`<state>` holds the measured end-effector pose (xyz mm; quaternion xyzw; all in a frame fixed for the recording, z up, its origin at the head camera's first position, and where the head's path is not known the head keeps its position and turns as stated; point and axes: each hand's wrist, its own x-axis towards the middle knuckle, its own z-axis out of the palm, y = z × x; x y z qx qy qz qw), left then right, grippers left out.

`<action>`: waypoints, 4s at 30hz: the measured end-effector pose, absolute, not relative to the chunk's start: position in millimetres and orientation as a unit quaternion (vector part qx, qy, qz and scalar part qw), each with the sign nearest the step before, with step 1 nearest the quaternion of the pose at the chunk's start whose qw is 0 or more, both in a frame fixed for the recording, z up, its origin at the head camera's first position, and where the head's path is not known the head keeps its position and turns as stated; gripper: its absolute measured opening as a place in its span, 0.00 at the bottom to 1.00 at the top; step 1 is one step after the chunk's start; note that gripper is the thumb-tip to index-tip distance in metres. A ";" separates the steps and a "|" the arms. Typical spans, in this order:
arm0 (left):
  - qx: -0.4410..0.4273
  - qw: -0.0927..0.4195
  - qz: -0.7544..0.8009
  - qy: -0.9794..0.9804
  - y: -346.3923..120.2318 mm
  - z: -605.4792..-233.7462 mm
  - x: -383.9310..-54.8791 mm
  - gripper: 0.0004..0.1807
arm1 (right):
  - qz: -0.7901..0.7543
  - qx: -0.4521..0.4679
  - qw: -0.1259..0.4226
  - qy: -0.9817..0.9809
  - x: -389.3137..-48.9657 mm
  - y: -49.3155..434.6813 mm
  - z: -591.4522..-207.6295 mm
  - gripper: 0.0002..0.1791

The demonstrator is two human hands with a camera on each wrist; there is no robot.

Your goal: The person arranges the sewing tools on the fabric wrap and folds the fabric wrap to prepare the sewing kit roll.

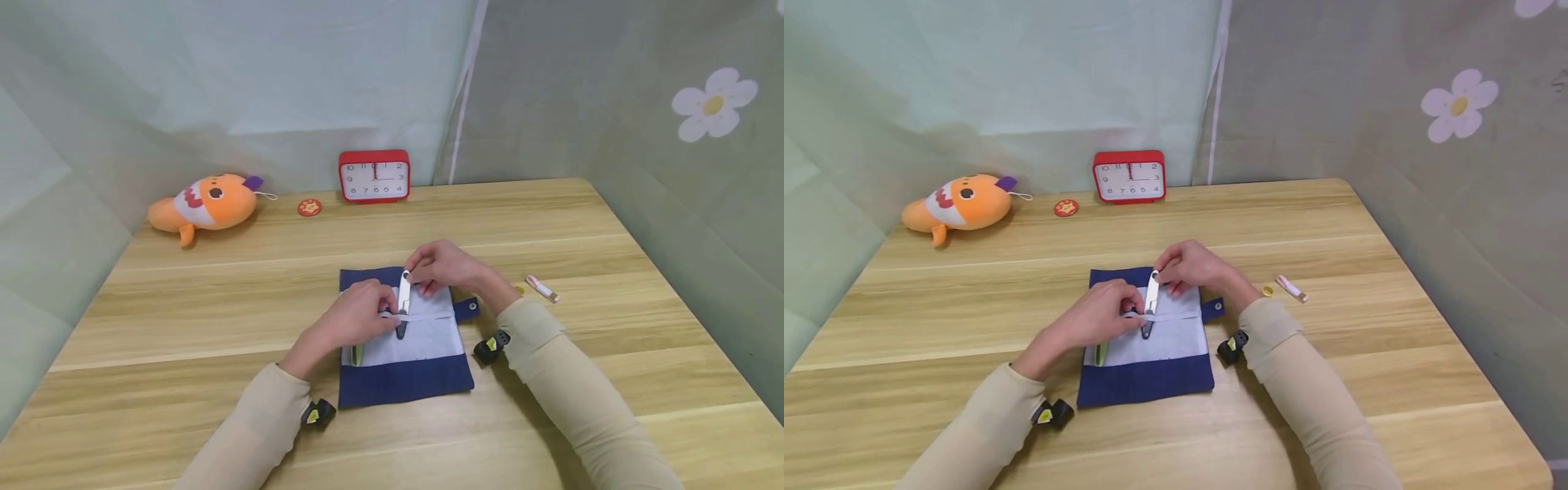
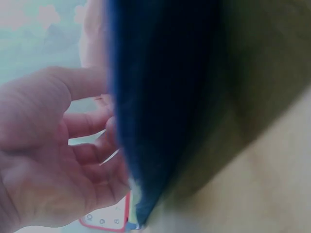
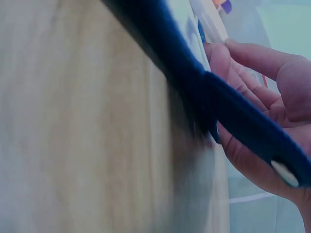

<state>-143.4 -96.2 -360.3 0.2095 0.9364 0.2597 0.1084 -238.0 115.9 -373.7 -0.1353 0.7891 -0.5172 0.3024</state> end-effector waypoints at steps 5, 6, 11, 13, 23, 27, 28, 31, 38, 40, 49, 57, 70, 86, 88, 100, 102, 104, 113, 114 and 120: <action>0.226 0.135 0.252 0.931 -100.9 -355.9 -145.0 0.09 | -0.490 -0.160 0.296 0.804 -235.1 112.8 -373.6 0.10; 0.227 0.138 0.251 0.931 -101.5 -354.8 -145.0 0.09 | -0.482 -0.166 0.293 0.809 -234.2 112.5 -373.1 0.10; 0.221 0.145 0.250 0.931 -101.7 -351.6 -144.6 0.09 | -0.455 -0.188 0.282 0.824 -230.3 111.3 -370.6 0.09; 0.216 0.144 0.252 0.932 -101.2 -351.8 -144.4 0.08 | -0.447 -0.191 0.280 0.828 -228.9 110.8 -369.6 0.09; 0.215 0.139 0.261 0.931 -100.7 -354.5 -144.5 0.07 | -0.430 -0.216 0.278 0.831 -227.9 111.9 -372.2 0.08; 0.220 0.137 0.260 0.930 -99.7 -354.7 -144.3 0.07 | -0.429 -0.226 0.276 0.830 -226.8 112.1 -372.2 0.07; 0.221 0.137 0.259 0.930 -99.4 -354.7 -144.3 0.07 | -0.428 -0.227 0.276 0.830 -226.7 112.2 -372.5 0.07; 0.223 0.136 0.259 0.930 -98.6 -354.7 -144.4 0.07 | -0.422 -0.229 0.275 0.833 -225.8 112.5 -372.2 0.06; 0.223 0.134 0.254 0.931 -99.1 -355.6 -144.4 0.07 | -0.425 -0.229 0.273 0.832 -226.2 115.1 -368.8 0.09; 0.223 0.133 0.252 0.932 -99.5 -356.0 -144.3 0.07 | -0.432 -0.224 0.259 0.835 -227.2 121.7 -363.5 0.11; 0.217 0.116 0.250 0.936 -95.0 -356.3 -141.4 0.13 | -0.422 -0.128 0.142 0.886 -224.5 216.2 -322.7 0.17; 0.236 0.097 0.229 0.940 -84.4 -356.4 -144.2 0.10 | -0.365 -0.065 0.122 0.921 -204.2 297.9 -336.3 0.16; 0.253 0.090 0.178 0.947 -75.3 -361.0 -145.8 0.08 | -0.361 -0.012 0.156 0.919 -183.6 336.3 -363.5 0.20; 0.248 0.077 0.168 0.951 -70.9 -363.7 -141.3 0.05 | -0.300 -0.037 0.122 0.945 -178.7 329.7 -364.8 0.16; 0.238 0.074 0.171 0.953 -69.2 -365.6 -140.9 0.03 | -0.291 -0.043 0.116 0.949 -178.3 328.8 -365.3 0.16; 0.247 0.069 0.190 0.948 -69.4 -368.5 -141.4 0.05 | -0.352 -0.052 0.126 0.926 -186.7 322.8 -353.8 0.12; 0.250 0.076 0.193 0.946 -69.3 -367.8 -141.8 0.06 | -0.351 -0.057 0.124 0.926 -188.9 323.3 -350.3 0.13; 0.253 0.081 0.195 0.944 -69.1 -368.0 -142.4 0.06 | -0.339 -0.053 0.127 0.931 -189.6 325.0 -348.2 0.14; 0.279 0.073 0.191 0.938 -72.0 -367.2 -143.0 0.06 | -0.307 -0.057 0.171 0.935 -188.0 333.7 -358.6 0.16; 0.280 0.072 0.189 0.938 -72.1 -366.9 -143.2 0.06 | -0.305 -0.058 0.169 0.935 -188.0 333.9 -360.0 0.15; 0.273 0.077 0.186 0.941 -71.3 -366.4 -143.5 0.06 | -0.345 -0.052 0.164 0.923 -192.1 330.0 -359.7 0.14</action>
